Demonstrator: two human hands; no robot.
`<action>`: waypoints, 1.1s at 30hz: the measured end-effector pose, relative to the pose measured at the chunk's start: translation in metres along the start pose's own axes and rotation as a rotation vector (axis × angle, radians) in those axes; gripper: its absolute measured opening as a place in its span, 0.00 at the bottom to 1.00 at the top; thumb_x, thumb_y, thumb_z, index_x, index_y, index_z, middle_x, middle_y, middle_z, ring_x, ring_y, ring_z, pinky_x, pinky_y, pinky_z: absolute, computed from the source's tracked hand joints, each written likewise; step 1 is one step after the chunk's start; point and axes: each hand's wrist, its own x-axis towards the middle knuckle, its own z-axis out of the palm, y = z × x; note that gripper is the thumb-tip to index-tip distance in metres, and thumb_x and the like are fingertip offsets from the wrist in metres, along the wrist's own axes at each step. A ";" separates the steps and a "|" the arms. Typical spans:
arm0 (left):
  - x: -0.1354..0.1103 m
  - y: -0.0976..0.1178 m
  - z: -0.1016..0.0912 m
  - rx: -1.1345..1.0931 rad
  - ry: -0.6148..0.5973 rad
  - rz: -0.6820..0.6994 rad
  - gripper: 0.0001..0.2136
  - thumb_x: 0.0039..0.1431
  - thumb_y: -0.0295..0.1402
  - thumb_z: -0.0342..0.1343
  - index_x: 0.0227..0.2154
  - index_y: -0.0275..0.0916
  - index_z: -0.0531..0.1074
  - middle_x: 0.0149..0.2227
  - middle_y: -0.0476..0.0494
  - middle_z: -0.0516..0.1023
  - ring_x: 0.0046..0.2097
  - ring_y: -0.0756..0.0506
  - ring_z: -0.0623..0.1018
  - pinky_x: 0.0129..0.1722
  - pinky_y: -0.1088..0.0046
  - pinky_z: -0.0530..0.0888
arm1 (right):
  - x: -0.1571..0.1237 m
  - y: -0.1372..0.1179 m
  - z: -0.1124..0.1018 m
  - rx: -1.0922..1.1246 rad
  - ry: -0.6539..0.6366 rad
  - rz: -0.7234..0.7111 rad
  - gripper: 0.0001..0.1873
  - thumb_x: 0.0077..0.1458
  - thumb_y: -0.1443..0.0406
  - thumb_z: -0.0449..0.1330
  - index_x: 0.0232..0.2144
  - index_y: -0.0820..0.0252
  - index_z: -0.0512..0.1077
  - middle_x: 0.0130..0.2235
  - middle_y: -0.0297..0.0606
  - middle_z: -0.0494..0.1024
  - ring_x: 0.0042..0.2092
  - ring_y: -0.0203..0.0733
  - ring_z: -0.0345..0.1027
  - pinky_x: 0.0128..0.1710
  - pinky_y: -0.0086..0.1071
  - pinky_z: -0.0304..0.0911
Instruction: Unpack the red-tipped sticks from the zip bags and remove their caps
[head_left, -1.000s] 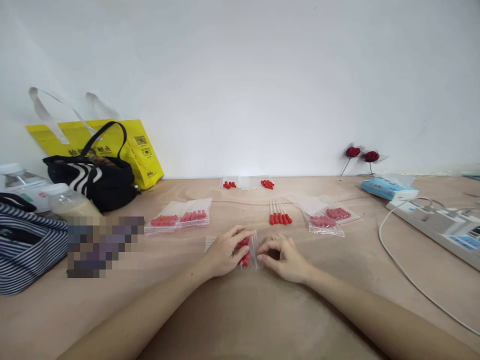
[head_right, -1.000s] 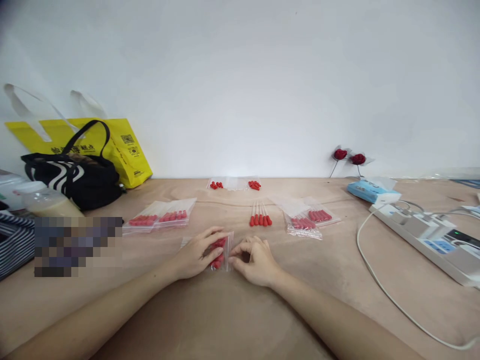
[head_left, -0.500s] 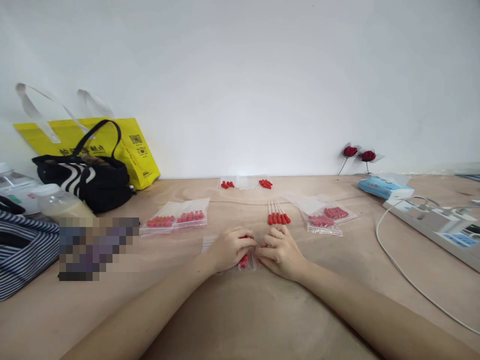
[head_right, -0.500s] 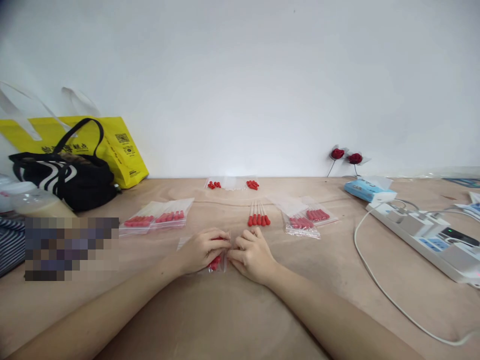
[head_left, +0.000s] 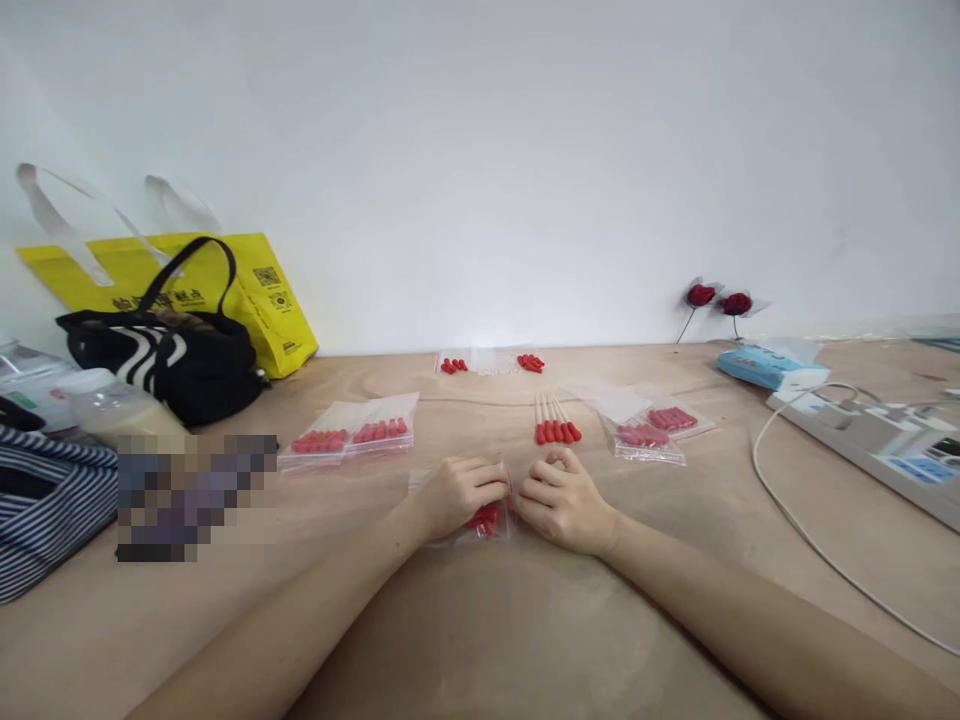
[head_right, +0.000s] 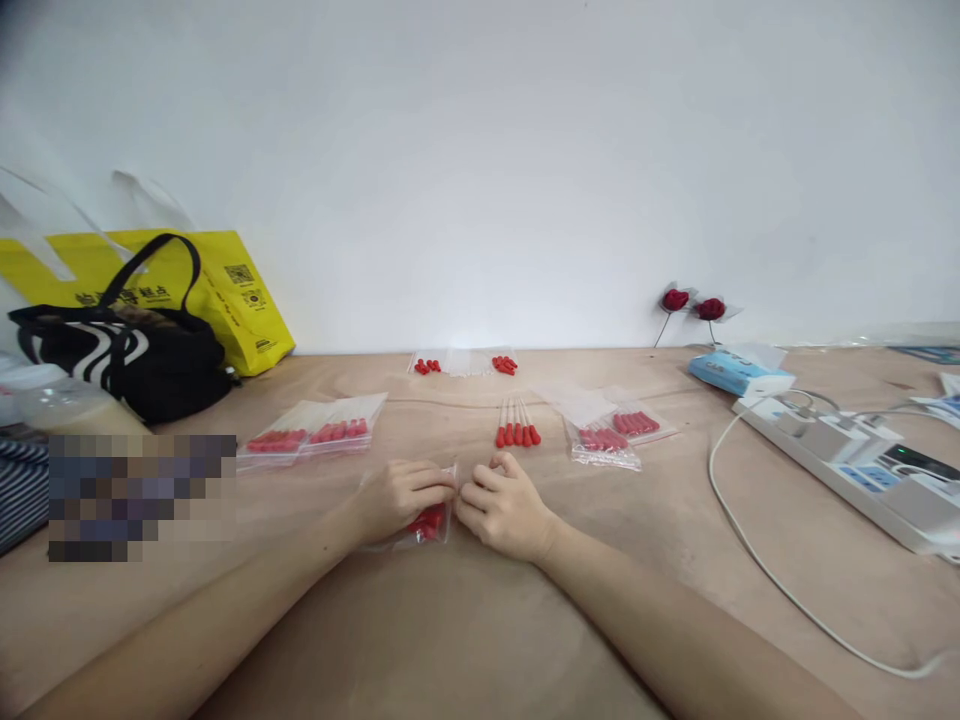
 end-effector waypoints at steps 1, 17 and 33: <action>0.000 0.000 0.000 0.004 -0.003 0.009 0.11 0.61 0.27 0.43 0.29 0.35 0.70 0.34 0.48 0.76 0.33 0.50 0.73 0.32 0.76 0.68 | 0.000 0.000 0.000 -0.006 0.004 -0.022 0.14 0.55 0.73 0.50 0.19 0.61 0.65 0.20 0.30 0.64 0.29 0.34 0.51 0.33 0.35 0.43; -0.001 -0.002 -0.016 -0.065 -0.248 -0.056 0.11 0.61 0.25 0.41 0.38 0.37 0.68 0.45 0.43 0.72 0.46 0.47 0.71 0.40 0.73 0.70 | -0.003 0.008 -0.004 0.055 -0.178 -0.091 0.17 0.59 0.73 0.43 0.22 0.60 0.65 0.24 0.31 0.66 0.32 0.34 0.54 0.36 0.35 0.46; -0.038 0.017 -0.029 -0.493 -0.227 -0.554 0.19 0.58 0.35 0.47 0.53 0.45 0.57 0.55 0.46 0.64 0.56 0.46 0.63 0.54 0.64 0.62 | -0.006 0.007 -0.003 0.610 -0.354 0.564 0.08 0.51 0.66 0.56 0.33 0.53 0.74 0.30 0.33 0.72 0.34 0.37 0.60 0.38 0.34 0.51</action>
